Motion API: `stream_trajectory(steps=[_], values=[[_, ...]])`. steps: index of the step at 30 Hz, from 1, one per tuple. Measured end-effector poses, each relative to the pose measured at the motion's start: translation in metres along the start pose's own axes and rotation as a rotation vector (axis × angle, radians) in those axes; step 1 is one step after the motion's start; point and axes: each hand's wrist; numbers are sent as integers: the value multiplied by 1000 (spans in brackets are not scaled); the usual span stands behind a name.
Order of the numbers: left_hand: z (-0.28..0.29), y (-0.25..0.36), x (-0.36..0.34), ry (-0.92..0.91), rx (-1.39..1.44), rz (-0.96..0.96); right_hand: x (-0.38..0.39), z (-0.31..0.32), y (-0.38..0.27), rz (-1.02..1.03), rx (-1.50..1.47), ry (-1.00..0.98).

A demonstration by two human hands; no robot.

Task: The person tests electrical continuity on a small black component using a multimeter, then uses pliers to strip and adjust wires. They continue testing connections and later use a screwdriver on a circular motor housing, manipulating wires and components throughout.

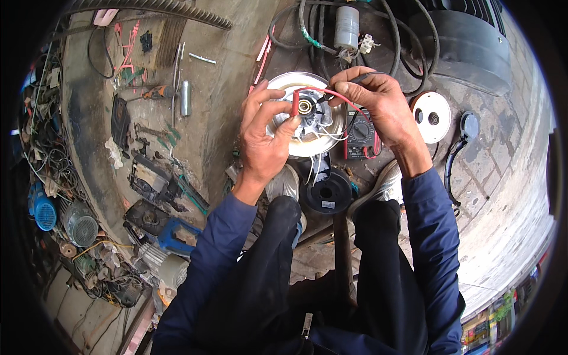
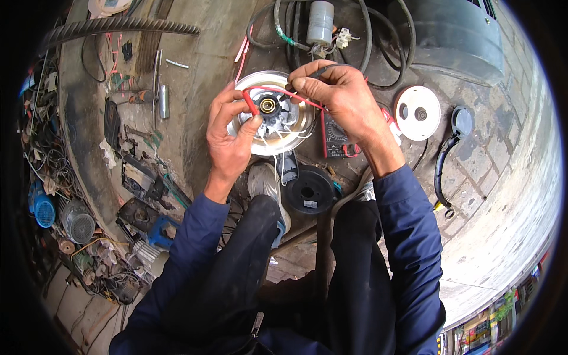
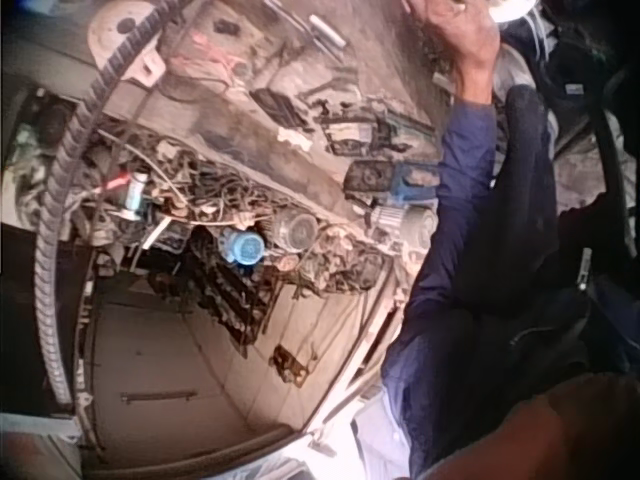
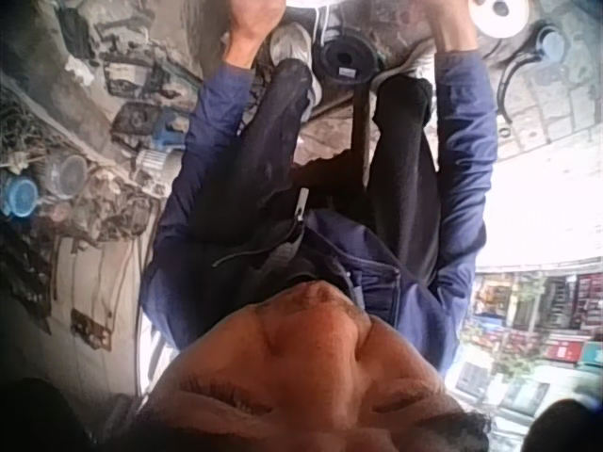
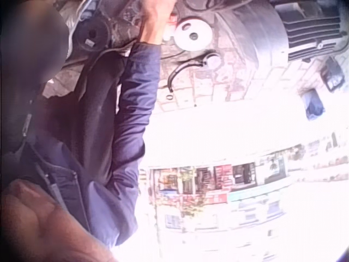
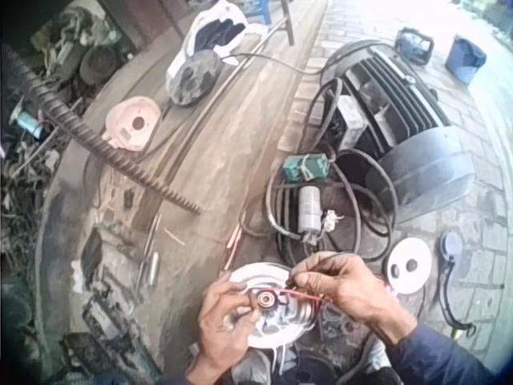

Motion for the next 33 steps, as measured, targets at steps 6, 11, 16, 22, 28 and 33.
stream_trajectory(steps=[6,11,16,22,28,33], values=[[-1,-2,0,8,22,-11,-6,1,1,52,114,-68],[-2,-4,-1,18,20,-28,-8,4,2,61,148,-85],[-3,-8,1,34,14,-48,-10,6,5,116,205,-123],[-4,-9,1,39,-10,-79,-11,7,10,114,173,-107],[-3,-9,1,29,-1,-71,-12,10,8,93,163,-127],[-3,-10,1,27,-7,-71,-10,8,6,101,106,-96]])
Point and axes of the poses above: each hand's wrist, its own x-axis away from the middle knuckle, its own z-axis out of the back of the hand, y = z × x, and after that the axes turned 4 degrees about z, right-handed
